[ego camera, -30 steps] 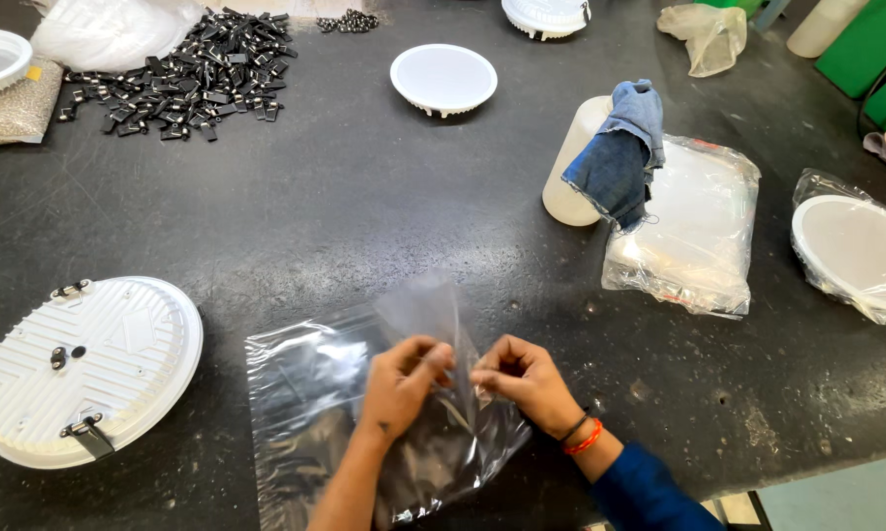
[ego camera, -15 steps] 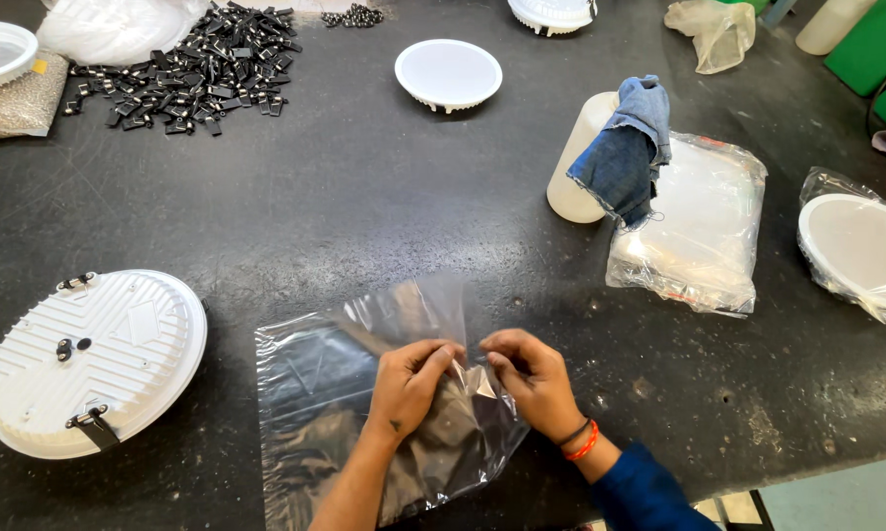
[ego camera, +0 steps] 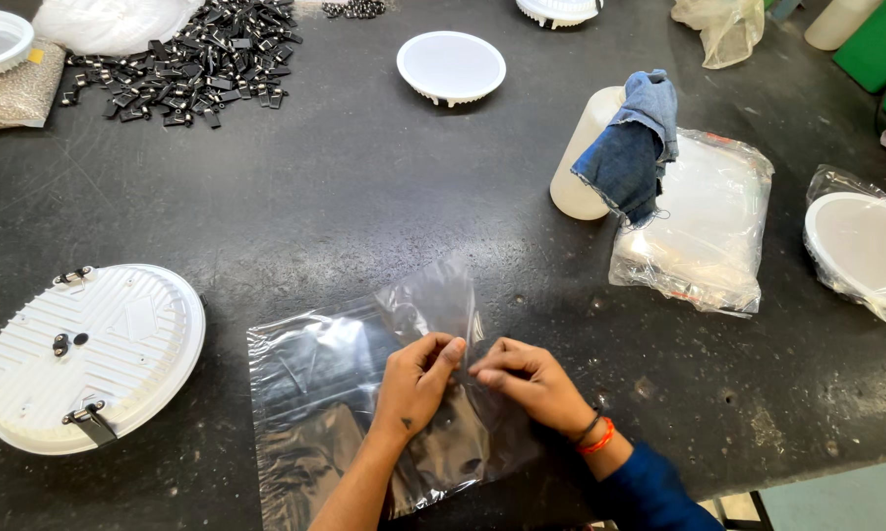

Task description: The person places round LED panel lights into clear plastic bags, folds and presses the bags closed, and sets the bagged panels aside. They then pour liquid from a bottle onto a cloth and wipe the surfaces of the panel lights, including the back cavity of one panel.

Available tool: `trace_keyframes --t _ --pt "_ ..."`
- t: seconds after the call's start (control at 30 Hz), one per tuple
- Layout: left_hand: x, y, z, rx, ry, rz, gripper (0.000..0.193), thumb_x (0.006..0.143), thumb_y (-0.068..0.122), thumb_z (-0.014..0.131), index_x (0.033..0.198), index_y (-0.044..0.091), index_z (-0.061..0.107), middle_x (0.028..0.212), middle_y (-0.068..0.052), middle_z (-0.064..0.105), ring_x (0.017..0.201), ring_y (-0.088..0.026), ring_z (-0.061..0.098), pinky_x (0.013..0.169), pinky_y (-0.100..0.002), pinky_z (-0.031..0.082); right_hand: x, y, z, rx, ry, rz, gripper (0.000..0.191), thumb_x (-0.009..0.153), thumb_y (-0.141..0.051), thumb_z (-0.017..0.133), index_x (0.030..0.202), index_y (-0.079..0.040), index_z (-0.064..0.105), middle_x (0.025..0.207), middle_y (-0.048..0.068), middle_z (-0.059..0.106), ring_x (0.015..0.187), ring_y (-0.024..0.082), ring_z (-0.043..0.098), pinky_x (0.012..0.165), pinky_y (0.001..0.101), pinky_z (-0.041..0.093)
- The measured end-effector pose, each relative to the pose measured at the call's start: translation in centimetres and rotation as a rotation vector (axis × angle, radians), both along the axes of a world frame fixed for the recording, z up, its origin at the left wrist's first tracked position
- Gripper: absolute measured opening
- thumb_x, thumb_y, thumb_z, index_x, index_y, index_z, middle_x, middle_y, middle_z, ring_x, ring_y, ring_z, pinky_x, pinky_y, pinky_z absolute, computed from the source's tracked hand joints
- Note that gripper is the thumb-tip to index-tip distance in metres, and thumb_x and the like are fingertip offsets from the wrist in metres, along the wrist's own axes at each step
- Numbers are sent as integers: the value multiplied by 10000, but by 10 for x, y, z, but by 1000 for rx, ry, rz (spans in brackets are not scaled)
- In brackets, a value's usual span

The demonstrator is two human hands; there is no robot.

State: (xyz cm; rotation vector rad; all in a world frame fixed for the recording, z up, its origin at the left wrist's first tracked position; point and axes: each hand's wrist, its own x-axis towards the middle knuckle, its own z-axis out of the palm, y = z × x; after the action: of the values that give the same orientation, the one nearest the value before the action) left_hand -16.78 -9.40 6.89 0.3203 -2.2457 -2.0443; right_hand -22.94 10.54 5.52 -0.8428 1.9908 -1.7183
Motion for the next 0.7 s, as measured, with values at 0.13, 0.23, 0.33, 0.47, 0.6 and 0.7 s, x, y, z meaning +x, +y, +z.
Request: trace_keyframes --t 0.13,0.23,0.33,0.47,0.6,0.7 --pt "0 -2 3 -136 8 -44 313 932 325 692 958 20 758 677 -34 688 616 -93 597 574 -276 491 -2 4 -14 49 -39 -96 94 833 -95 780 824 -8 746 797 -22 649 740 62 578 660 237 466" --pt "2 -2 2 -132 9 -149 293 905 302 718 926 11 747 694 -33 695 631 -94 618 581 -277 504 1 1 -24 99 12 -172 285 777 -83 864 657 -11 615 690 -20 568 645 68 481 562 254 387" --pt "4 -1 -3 -179 53 -225 272 881 276 744 909 6 743 711 -33 708 638 -95 631 592 -271 513 2 -2 -28 69 119 -166 418 796 -101 871 632 -30 493 663 -31 499 644 63 434 559 251 372" --pt "2 -3 -10 -134 57 -205 247 937 242 692 914 -1 735 704 -62 698 644 -105 611 597 -268 494 -2 -2 -23 -23 17 -42 279 867 -96 789 717 -23 565 766 -37 521 713 60 467 630 244 409" --pt "2 -15 -14 -64 98 -136 232 942 225 671 959 26 789 753 -35 750 690 -85 647 653 -233 518 -5 0 -13 -102 -175 -75 165 940 -117 695 831 7 705 834 -20 660 752 60 568 687 231 477" --pt "3 -19 -16 -1 123 -135 227 945 214 657 972 32 791 794 -21 773 741 -75 694 699 -219 549 -5 2 -9 -54 -202 -69 122 905 -108 723 926 9 755 858 -6 699 763 56 609 690 224 510"
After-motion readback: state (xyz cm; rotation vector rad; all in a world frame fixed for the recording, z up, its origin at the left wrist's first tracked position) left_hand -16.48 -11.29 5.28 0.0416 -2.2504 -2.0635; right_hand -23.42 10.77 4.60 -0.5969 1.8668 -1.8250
